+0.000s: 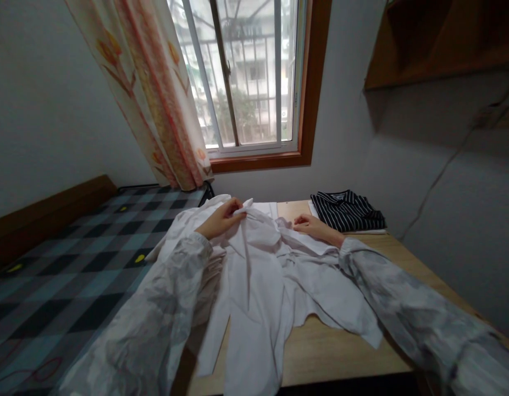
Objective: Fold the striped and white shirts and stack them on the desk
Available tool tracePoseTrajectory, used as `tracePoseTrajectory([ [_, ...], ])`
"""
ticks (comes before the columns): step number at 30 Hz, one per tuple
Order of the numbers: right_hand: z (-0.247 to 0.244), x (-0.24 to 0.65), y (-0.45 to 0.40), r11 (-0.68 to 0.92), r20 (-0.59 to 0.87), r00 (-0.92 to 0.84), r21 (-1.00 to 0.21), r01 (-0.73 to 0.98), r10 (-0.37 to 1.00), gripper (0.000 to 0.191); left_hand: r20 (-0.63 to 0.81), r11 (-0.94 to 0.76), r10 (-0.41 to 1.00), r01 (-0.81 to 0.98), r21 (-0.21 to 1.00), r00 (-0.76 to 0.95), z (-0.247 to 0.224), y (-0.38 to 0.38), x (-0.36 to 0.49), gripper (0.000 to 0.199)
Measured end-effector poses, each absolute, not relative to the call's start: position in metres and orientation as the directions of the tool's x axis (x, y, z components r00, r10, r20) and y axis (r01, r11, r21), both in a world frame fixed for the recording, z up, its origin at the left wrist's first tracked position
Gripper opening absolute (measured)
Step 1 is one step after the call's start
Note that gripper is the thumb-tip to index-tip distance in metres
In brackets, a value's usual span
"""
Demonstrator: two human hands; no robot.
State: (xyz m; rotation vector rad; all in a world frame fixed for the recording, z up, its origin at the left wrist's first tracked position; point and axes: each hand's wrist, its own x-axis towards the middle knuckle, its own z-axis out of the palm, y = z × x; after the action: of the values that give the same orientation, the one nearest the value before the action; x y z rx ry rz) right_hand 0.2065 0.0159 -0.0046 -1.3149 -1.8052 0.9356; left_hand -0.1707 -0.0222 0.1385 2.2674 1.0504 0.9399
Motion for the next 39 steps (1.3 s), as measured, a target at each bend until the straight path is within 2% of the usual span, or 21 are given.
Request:
tracePoseTrajectory([
  [2, -0.01, 0.202, 0.017, 0.268, 0.181, -0.222, -0.838, 0.476, 0.958, 0.068, 0.391, -0.609, 0.78, 0.454, 0.65, 0.487, 0.143, -0.022, -0.177, 0.038],
  [4, -0.013, 0.195, 0.018, 0.36, 0.254, -0.268, -0.784, 0.506, 0.929, 0.073, 0.383, -0.613, 0.769, 0.42, 0.67, 0.512, 0.147, -0.024, -0.18, 0.038],
  [7, -0.013, 0.178, 0.019, 0.458, 0.307, -0.355, -0.729, 0.509, 0.883, 0.057, 0.387, -0.612, 0.749, 0.337, 0.716, 0.537, 0.152, -0.027, -0.18, 0.037],
  [12, -0.015, 0.148, 0.019, 0.556, 0.351, -0.447, -0.662, 0.503, 0.823, 0.061, 0.357, -0.594, 0.738, 0.301, 0.746, 0.572, 0.155, -0.029, -0.178, 0.037],
  [16, -0.02, 0.132, 0.021, 0.563, 0.374, -0.424, -0.61, 0.557, 0.825, 0.028, 0.319, -0.582, 0.736, 0.316, 0.749, 0.598, 0.159, -0.032, -0.178, 0.032],
  [18, -0.021, 0.13, 0.022, 0.544, 0.364, -0.413, -0.66, 0.518, 0.835, 0.017, 0.317, -0.583, 0.741, 0.333, 0.741, 0.591, 0.161, -0.034, -0.182, 0.029],
  [20, -0.019, 0.133, 0.022, 0.466, 0.328, -0.367, -0.79, 0.399, 0.87, 0.024, 0.34, -0.599, 0.755, 0.376, 0.707, 0.561, 0.162, -0.035, -0.189, 0.025],
  [23, -0.008, 0.145, 0.028, 0.276, 0.25, -0.197, -0.954, 0.117, 0.948, 0.039, 0.378, -0.611, 0.783, 0.496, 0.617, 0.493, 0.16, -0.035, -0.205, 0.016],
  [25, 0.004, 0.154, 0.034, 0.23, 0.228, -0.124, -0.973, 0.002, 0.966, 0.046, 0.376, -0.589, 0.807, 0.58, 0.563, 0.455, 0.155, -0.032, -0.215, 0.013],
  [30, 0.037, 0.167, 0.044, 0.201, 0.215, -0.083, -0.969, -0.145, 0.973, 0.056, 0.381, -0.568, 0.821, 0.685, 0.457, 0.426, 0.141, -0.024, -0.219, 0.012],
  [34, 0.048, 0.172, 0.031, 0.142, 0.148, -0.264, -0.989, -0.043, 0.953, 0.068, 0.455, -0.585, 0.79, 0.726, 0.361, 0.411, 0.141, -0.02, -0.21, 0.015],
  [36, 0.047, 0.177, 0.023, 0.114, 0.064, -0.401, -0.988, 0.102, 0.914, 0.069, 0.479, -0.594, 0.777, 0.726, 0.346, 0.408, 0.144, -0.02, -0.207, 0.017],
  [39, 0.042, 0.187, 0.014, 0.138, -0.095, -0.575, -0.927, 0.349, 0.813, 0.06, 0.475, -0.594, 0.776, 0.733, 0.332, 0.414, 0.147, -0.019, -0.207, 0.019],
])
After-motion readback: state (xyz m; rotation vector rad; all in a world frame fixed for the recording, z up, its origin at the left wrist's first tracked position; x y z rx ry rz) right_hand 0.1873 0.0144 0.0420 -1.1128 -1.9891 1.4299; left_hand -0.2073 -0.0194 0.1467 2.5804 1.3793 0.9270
